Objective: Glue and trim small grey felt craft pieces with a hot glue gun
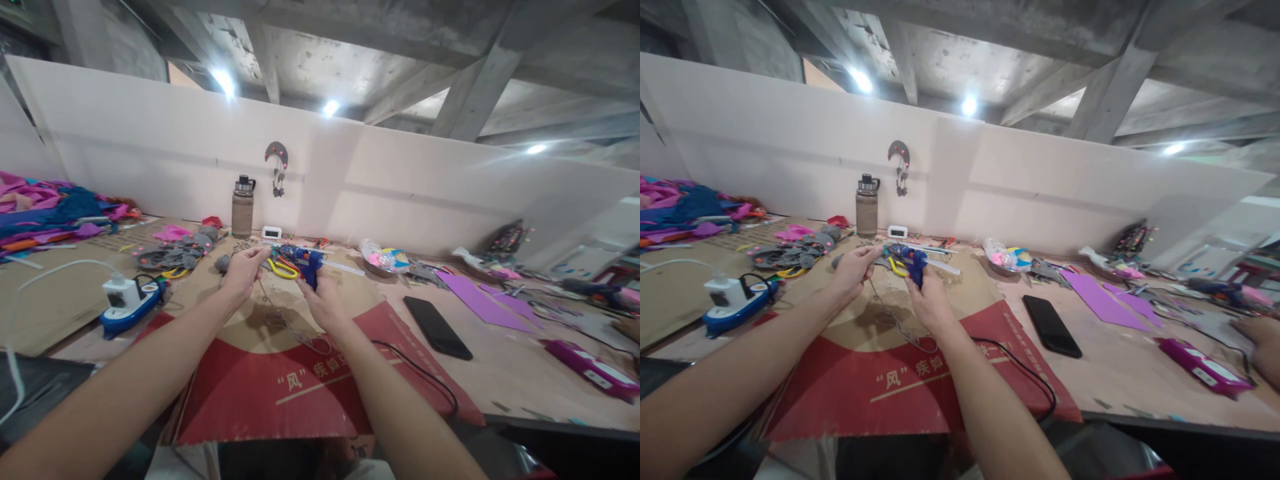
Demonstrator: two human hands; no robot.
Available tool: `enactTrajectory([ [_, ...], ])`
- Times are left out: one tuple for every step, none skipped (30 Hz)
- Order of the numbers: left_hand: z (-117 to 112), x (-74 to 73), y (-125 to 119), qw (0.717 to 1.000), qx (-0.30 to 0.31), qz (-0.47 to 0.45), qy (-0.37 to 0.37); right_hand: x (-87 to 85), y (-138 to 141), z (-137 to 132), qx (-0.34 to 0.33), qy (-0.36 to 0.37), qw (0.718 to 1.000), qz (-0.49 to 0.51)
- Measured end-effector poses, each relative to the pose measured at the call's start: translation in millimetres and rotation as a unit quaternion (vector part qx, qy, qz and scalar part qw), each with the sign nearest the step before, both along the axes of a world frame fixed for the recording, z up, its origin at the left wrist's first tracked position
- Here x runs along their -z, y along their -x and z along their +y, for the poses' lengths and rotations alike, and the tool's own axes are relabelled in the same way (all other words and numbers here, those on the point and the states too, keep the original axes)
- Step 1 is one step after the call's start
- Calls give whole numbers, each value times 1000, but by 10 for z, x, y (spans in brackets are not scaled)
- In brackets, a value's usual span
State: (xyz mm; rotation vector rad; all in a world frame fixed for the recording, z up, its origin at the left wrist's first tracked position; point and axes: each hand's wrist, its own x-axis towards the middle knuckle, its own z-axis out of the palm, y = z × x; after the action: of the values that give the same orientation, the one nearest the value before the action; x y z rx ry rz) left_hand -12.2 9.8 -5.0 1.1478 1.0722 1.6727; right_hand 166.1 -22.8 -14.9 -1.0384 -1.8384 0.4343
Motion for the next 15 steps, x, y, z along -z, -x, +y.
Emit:
enactTrajectory([
  [0, 1, 0, 1000, 2, 2, 1, -5, 0, -7, -5, -5, 1000, 2],
  [2, 4, 1, 1000, 4, 4, 2, -11, -1, -16, -10, -8, 1000, 2],
  [5, 9, 3, 1000, 5, 6, 1, -19, -1, -25, -14, -9, 1000, 2],
  [10, 14, 6, 1000, 7, 7, -1, -26, -1, -33, -15, -6, 1000, 0],
  [15, 20, 10, 1000, 7, 7, -3, -34, -1, -41, -12, -2, 1000, -3],
  [21, 25, 14, 1000, 8, 6, -5, -40, 0, -46, -7, 1, 1000, -6],
  [26, 30, 19, 1000, 8, 5, -7, -44, 0, -48, 0, 4, 1000, -8],
  [30, 33, 23, 1000, 10, 4, -7, -46, 1, -47, 8, 4, 1000, -10],
  [34, 36, 26, 1000, 10, 3, -7, -44, 1, -43, 16, 3, 1000, -11],
  [35, 37, 29, 1000, 10, 3, -6, -40, 1, -36, 21, 2, 1000, -12],
  [36, 37, 32, 1000, 11, 5, -5, -34, 1, -28, 22, 2, 1000, -12],
  [35, 36, 33, 1000, 11, 7, -5, -26, 0, -19, 20, 5, 1000, -9],
  [34, 35, 35, 1000, 11, 8, -4, -18, -1, -11, 16, 13, 1000, -3],
  [33, 34, 36, 1000, 10, 9, -4, -12, -3, -5, 12, 24, 1000, 8],
  [32, 32, 38, 1000, 8, 9, -2, -8, -5, -1, 6, 39, 999, 22],
])
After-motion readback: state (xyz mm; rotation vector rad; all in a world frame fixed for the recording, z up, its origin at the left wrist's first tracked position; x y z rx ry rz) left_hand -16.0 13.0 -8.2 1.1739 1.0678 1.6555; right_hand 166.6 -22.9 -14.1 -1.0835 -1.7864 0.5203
